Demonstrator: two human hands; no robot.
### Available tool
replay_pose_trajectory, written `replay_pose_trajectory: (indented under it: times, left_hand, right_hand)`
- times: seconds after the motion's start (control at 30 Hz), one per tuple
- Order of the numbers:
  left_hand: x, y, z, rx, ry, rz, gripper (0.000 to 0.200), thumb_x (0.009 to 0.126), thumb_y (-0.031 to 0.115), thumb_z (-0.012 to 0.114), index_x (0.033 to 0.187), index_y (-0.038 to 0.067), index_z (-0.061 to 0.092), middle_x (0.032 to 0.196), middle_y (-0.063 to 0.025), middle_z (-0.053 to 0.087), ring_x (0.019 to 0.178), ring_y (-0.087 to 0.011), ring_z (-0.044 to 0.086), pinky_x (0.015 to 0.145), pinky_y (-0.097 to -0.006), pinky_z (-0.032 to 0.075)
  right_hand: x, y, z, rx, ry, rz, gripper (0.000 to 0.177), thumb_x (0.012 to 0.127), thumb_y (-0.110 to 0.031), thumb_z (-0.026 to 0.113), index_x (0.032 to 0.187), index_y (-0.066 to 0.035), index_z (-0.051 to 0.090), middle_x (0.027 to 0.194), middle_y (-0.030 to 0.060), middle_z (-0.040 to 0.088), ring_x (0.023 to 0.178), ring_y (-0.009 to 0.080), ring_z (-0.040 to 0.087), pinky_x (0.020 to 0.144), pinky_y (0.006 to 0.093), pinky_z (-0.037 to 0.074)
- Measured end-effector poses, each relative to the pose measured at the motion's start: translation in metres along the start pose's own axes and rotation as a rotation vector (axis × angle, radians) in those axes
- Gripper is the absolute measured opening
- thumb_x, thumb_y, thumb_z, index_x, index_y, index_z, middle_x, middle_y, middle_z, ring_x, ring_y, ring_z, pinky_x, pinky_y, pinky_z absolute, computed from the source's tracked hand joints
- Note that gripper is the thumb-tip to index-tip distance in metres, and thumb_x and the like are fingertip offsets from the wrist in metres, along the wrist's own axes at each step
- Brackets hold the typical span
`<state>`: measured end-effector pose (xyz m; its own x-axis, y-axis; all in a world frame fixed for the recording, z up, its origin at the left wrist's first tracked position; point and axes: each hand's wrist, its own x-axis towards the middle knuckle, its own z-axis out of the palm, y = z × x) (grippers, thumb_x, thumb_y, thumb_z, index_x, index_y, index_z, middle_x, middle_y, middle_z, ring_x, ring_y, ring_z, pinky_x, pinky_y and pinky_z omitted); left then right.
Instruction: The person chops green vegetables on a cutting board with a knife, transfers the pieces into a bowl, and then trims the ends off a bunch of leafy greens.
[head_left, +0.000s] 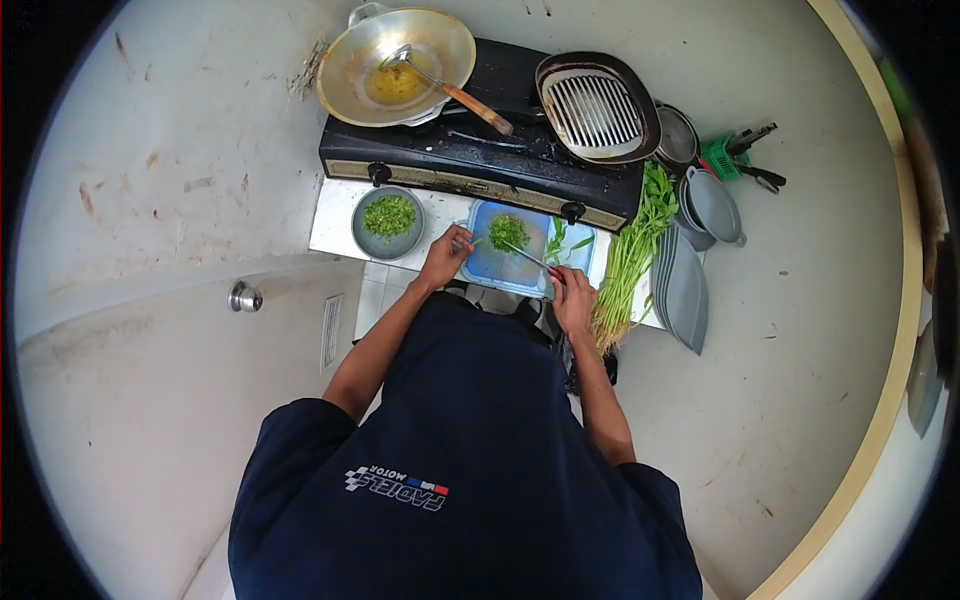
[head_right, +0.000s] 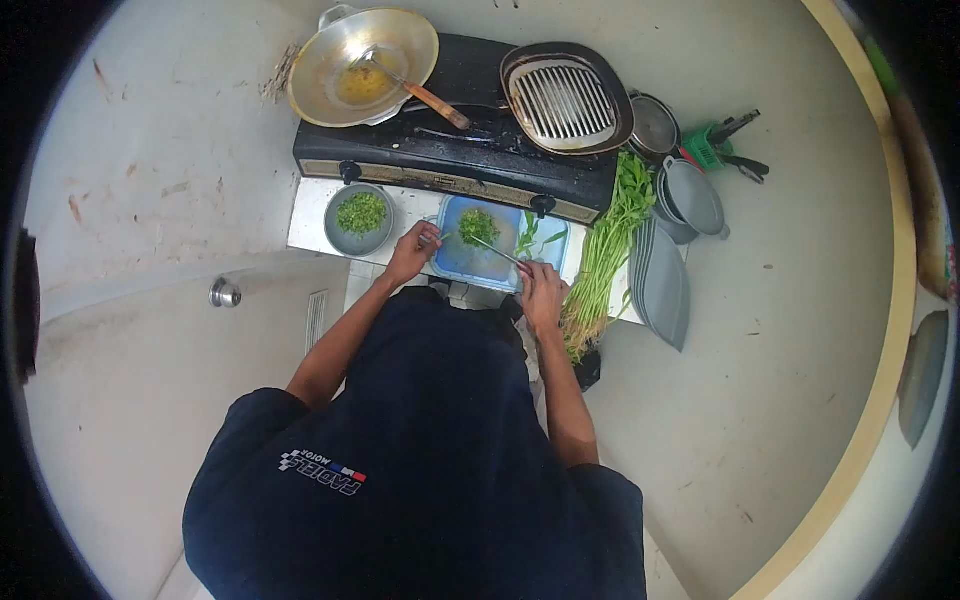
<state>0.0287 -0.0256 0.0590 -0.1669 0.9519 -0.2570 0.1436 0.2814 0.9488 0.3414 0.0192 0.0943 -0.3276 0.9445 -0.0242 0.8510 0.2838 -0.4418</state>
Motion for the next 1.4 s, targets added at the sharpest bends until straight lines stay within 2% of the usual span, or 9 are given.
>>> replay_pose_trajectory:
  times: [0.1,0.33,0.6,0.77,1.0,1.1,1.2,1.3,1.4]
  left_hand:
    - [-0.006,0.003,0.008,0.004,0.088,-0.040,0.022,0.096,0.004,0.065,0.118,0.003,0.061,0.096,-0.0063,0.067,0.078,-0.0134,0.066,0.070,-0.0298,0.053]
    - [-0.030,-0.007,0.023,-0.108,0.301,-0.084,0.017,0.095,0.007,0.068,0.111,0.002,0.064,0.093,-0.0053,0.068,0.077,-0.0129,0.064,0.068,-0.0294,0.053]
    - [-0.059,-0.001,0.033,-0.139,0.443,-0.152,0.016,0.094,0.006,0.068,0.109,0.000,0.066,0.089,-0.0055,0.065,0.071,-0.0104,0.060,0.065,-0.0279,0.049]
    - [-0.068,-0.001,0.041,-0.180,0.508,-0.144,0.014,0.094,0.006,0.068,0.107,0.000,0.067,0.086,-0.0038,0.065,0.071,-0.0099,0.059,0.065,-0.0274,0.048]
    - [-0.069,0.001,0.051,-0.097,0.535,-0.115,0.013,0.095,0.008,0.069,0.106,0.001,0.069,0.087,-0.0038,0.068,0.072,-0.0108,0.060,0.066,-0.0279,0.049]
    - [-0.068,0.004,0.053,-0.058,0.511,-0.112,0.012,0.095,0.007,0.069,0.105,0.001,0.070,0.089,-0.0051,0.070,0.074,-0.0108,0.062,0.067,-0.0285,0.050]
    - [-0.068,0.010,0.057,-0.037,0.486,-0.116,0.012,0.093,0.007,0.070,0.103,0.001,0.071,0.090,-0.0077,0.072,0.078,-0.0148,0.065,0.071,-0.0311,0.052]
    - [-0.064,0.011,0.066,0.089,0.395,0.078,0.022,0.092,0.006,0.069,0.114,0.002,0.069,0.096,-0.0115,0.071,0.084,-0.0232,0.068,0.077,-0.0363,0.054]
    - [-0.063,0.057,0.075,0.215,0.211,0.203,0.042,0.093,0.004,0.066,0.135,0.007,0.061,0.105,-0.0153,0.069,0.093,-0.0310,0.069,0.084,-0.0417,0.055]
  right_hand:
    - [0.012,0.016,-0.004,-0.035,-0.044,-0.137,0.023,0.098,-0.026,0.064,0.119,-0.018,0.070,0.108,0.0055,0.065,0.108,0.0269,0.061,0.098,0.0512,0.037]
    - [0.056,0.027,-0.013,-0.104,-0.170,-0.327,0.022,0.095,-0.022,0.066,0.115,-0.016,0.071,0.109,0.0040,0.063,0.110,0.0251,0.059,0.098,0.0534,0.034]
    - [0.086,0.032,-0.009,-0.141,-0.320,-0.440,0.024,0.093,-0.019,0.067,0.117,-0.017,0.071,0.112,0.0047,0.062,0.112,0.0260,0.058,0.100,0.0552,0.033]
    - [0.093,0.029,-0.005,-0.084,-0.214,-0.458,0.023,0.098,-0.025,0.065,0.118,-0.017,0.073,0.108,0.0048,0.063,0.110,0.0265,0.058,0.102,0.0532,0.032]
    - [0.099,0.022,-0.012,-0.011,-0.231,-0.510,0.024,0.096,-0.025,0.067,0.116,-0.015,0.073,0.107,0.0061,0.066,0.107,0.0268,0.063,0.103,0.0496,0.034]
    - [0.101,0.022,-0.018,0.062,-0.259,-0.545,0.024,0.096,-0.023,0.068,0.116,-0.011,0.073,0.104,0.0098,0.068,0.098,0.0309,0.067,0.095,0.0472,0.044]
    - [0.096,0.017,-0.024,0.282,-0.299,-0.473,0.023,0.095,-0.021,0.070,0.114,-0.007,0.074,0.100,0.0144,0.069,0.089,0.0350,0.069,0.082,0.0441,0.052]
    - [0.085,0.006,-0.026,0.400,-0.312,-0.386,0.023,0.094,-0.019,0.073,0.112,-0.004,0.074,0.098,0.0165,0.068,0.084,0.0360,0.069,0.076,0.0409,0.054]
    - [0.077,-0.002,-0.020,0.508,-0.375,-0.250,0.027,0.097,-0.022,0.072,0.111,0.001,0.072,0.090,0.0121,0.069,0.076,0.0228,0.067,0.072,0.0346,0.053]
